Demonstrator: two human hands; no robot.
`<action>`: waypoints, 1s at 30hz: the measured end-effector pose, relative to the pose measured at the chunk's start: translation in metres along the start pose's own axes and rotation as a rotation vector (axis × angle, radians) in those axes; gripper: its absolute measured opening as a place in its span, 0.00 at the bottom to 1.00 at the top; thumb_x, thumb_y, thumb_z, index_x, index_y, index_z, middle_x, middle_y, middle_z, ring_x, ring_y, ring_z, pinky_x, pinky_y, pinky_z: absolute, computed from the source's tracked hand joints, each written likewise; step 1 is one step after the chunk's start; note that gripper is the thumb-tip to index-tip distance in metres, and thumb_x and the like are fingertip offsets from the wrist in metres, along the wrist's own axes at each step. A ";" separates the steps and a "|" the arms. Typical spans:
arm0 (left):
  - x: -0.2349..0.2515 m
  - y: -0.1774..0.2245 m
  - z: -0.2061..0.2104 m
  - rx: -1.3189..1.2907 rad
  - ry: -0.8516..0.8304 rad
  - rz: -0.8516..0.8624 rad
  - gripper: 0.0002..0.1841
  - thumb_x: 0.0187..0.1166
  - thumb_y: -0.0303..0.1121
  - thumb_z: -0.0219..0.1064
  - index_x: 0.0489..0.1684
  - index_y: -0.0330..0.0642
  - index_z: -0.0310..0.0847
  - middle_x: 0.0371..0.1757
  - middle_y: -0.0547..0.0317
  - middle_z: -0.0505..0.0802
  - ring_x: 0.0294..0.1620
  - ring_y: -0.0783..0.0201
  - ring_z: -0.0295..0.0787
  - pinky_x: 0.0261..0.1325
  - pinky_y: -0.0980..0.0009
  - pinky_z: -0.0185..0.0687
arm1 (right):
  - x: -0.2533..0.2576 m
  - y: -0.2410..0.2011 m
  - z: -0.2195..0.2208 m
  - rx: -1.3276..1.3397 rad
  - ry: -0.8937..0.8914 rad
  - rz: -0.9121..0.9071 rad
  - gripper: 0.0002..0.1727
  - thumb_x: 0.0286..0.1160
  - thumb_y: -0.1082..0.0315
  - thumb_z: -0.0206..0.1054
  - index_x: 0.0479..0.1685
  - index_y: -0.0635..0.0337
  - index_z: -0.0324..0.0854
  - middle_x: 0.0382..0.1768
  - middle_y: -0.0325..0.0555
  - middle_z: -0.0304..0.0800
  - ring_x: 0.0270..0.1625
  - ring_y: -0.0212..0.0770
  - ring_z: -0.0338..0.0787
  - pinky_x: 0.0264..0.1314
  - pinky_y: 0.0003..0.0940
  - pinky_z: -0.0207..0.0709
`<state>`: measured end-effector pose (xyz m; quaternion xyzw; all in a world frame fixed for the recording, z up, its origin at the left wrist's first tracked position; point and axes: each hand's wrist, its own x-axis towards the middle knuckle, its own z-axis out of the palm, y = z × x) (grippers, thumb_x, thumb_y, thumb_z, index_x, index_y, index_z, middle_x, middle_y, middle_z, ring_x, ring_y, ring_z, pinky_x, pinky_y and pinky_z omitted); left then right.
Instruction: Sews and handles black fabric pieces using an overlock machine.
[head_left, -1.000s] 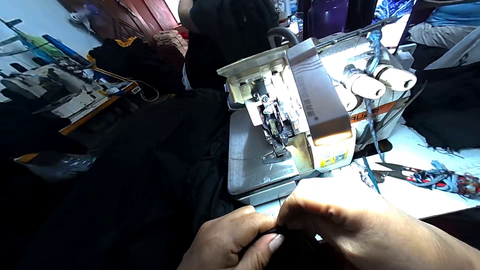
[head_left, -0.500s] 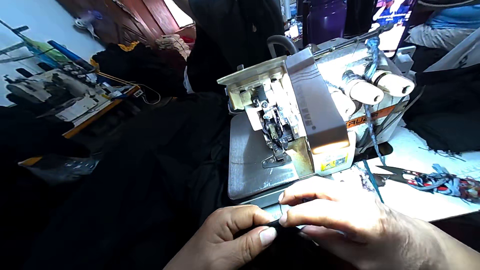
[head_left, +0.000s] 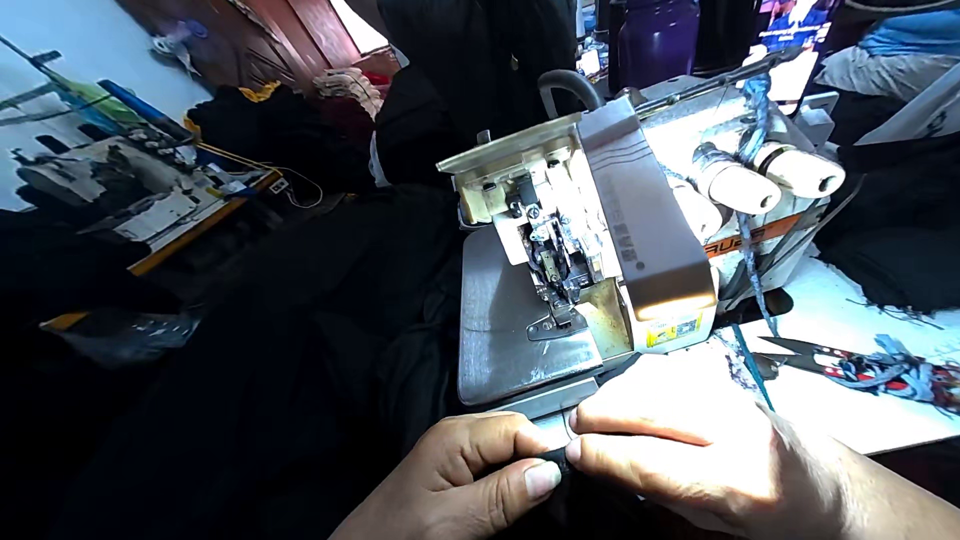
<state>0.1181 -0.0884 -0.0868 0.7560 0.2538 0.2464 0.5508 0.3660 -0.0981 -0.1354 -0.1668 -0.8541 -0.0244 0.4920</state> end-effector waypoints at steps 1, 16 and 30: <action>0.000 0.004 0.001 0.084 0.032 0.001 0.09 0.85 0.31 0.62 0.40 0.41 0.89 0.37 0.77 0.89 0.42 0.91 0.81 0.46 0.91 0.76 | 0.000 0.001 -0.002 -0.022 -0.006 -0.012 0.09 0.86 0.72 0.60 0.48 0.58 0.87 0.41 0.47 0.93 0.46 0.38 0.90 0.49 0.27 0.80; 0.046 -0.016 -0.005 0.781 0.508 0.127 0.03 0.71 0.39 0.67 0.34 0.57 0.87 0.24 0.84 0.85 0.27 0.94 0.78 0.31 0.95 0.71 | -0.001 0.051 -0.008 -0.380 0.034 -0.007 0.09 0.79 0.70 0.65 0.38 0.54 0.92 0.34 0.43 0.90 0.46 0.39 0.88 0.52 0.34 0.75; 0.069 -0.024 -0.019 0.945 0.535 0.020 0.05 0.71 0.39 0.67 0.29 0.56 0.88 0.19 0.80 0.82 0.20 0.88 0.75 0.23 0.88 0.67 | -0.005 0.063 0.009 -0.566 0.034 0.050 0.09 0.79 0.70 0.64 0.38 0.57 0.92 0.29 0.43 0.85 0.40 0.41 0.84 0.58 0.41 0.70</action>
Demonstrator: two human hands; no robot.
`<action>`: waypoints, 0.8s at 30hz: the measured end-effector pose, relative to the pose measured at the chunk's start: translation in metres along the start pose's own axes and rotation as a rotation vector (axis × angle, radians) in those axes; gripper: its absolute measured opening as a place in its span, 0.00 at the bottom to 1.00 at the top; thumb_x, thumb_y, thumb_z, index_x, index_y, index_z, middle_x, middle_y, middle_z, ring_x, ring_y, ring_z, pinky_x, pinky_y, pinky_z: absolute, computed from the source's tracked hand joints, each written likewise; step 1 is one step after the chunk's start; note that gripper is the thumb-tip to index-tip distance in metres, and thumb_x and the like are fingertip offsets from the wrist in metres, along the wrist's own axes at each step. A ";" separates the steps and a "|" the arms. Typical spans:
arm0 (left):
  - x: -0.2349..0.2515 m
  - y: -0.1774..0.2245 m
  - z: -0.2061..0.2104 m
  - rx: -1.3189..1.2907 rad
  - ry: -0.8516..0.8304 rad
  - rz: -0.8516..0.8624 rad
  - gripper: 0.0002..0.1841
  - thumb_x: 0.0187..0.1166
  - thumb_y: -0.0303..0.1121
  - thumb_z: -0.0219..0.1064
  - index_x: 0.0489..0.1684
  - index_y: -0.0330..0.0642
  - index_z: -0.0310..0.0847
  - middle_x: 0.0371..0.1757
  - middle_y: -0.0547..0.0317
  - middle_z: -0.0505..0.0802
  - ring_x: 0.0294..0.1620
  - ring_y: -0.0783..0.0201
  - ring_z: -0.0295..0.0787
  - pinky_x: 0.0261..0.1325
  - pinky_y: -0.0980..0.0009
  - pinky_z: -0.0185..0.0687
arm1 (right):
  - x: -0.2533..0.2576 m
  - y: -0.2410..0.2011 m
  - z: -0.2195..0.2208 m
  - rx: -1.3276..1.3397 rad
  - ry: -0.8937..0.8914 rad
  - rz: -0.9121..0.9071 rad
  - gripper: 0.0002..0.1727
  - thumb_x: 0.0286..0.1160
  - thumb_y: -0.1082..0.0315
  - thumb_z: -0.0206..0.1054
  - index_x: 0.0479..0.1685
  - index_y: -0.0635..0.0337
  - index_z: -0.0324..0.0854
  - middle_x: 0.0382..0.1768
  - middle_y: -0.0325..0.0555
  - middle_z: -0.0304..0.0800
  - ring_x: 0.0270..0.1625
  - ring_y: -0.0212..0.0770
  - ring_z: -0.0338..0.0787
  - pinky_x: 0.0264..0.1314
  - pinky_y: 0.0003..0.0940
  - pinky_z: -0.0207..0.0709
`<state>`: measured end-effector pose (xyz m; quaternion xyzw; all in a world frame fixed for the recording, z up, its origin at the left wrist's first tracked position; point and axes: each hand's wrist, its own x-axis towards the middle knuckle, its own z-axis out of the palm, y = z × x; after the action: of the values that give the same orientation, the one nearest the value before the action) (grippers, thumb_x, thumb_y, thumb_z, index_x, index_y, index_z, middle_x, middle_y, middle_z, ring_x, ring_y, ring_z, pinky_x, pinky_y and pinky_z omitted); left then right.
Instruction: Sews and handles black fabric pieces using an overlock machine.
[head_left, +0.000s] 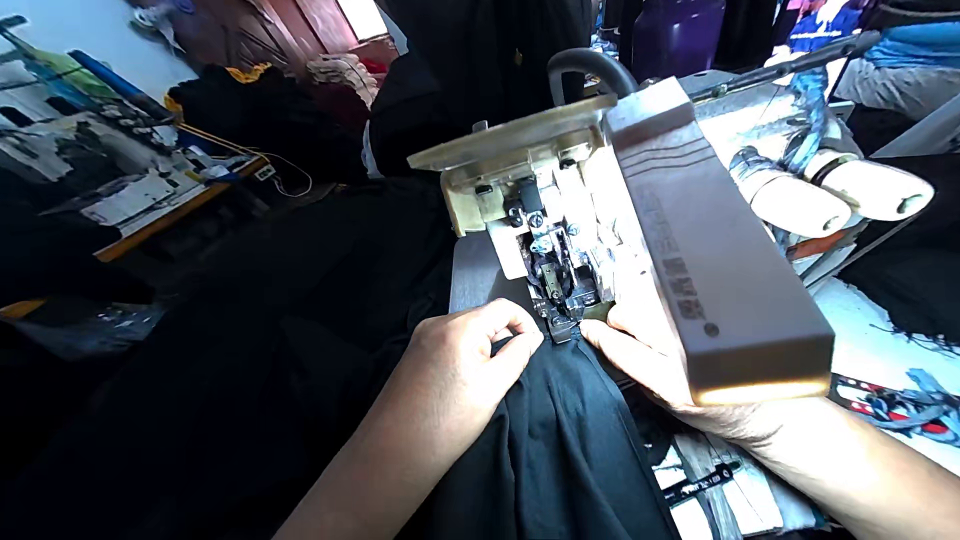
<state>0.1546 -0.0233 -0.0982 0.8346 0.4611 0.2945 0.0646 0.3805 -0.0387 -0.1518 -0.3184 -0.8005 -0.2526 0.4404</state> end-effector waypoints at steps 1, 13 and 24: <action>0.001 -0.001 0.001 0.003 0.013 0.006 0.05 0.71 0.40 0.67 0.29 0.56 0.88 0.19 0.80 0.82 0.20 0.88 0.75 0.23 0.88 0.68 | -0.001 -0.001 0.002 -0.017 0.015 0.008 0.09 0.78 0.70 0.64 0.37 0.57 0.92 0.29 0.43 0.87 0.42 0.41 0.86 0.59 0.42 0.71; 0.009 0.005 0.002 0.071 -0.001 0.037 0.04 0.72 0.35 0.71 0.31 0.47 0.88 0.23 0.70 0.87 0.27 0.80 0.82 0.32 0.82 0.75 | -0.004 -0.001 0.010 -0.065 0.065 0.006 0.10 0.77 0.71 0.64 0.38 0.58 0.93 0.33 0.45 0.91 0.51 0.46 0.88 0.63 0.45 0.68; -0.030 0.001 -0.018 0.123 0.135 0.146 0.20 0.80 0.47 0.61 0.58 0.46 0.90 0.57 0.57 0.91 0.56 0.65 0.88 0.55 0.66 0.85 | -0.028 -0.062 -0.027 0.185 0.081 0.598 0.14 0.85 0.61 0.61 0.53 0.55 0.91 0.47 0.42 0.93 0.58 0.30 0.87 0.64 0.22 0.77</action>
<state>0.1336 -0.0512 -0.0964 0.8464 0.4198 0.3252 -0.0397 0.3611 -0.1070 -0.1701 -0.4879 -0.6727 -0.0506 0.5540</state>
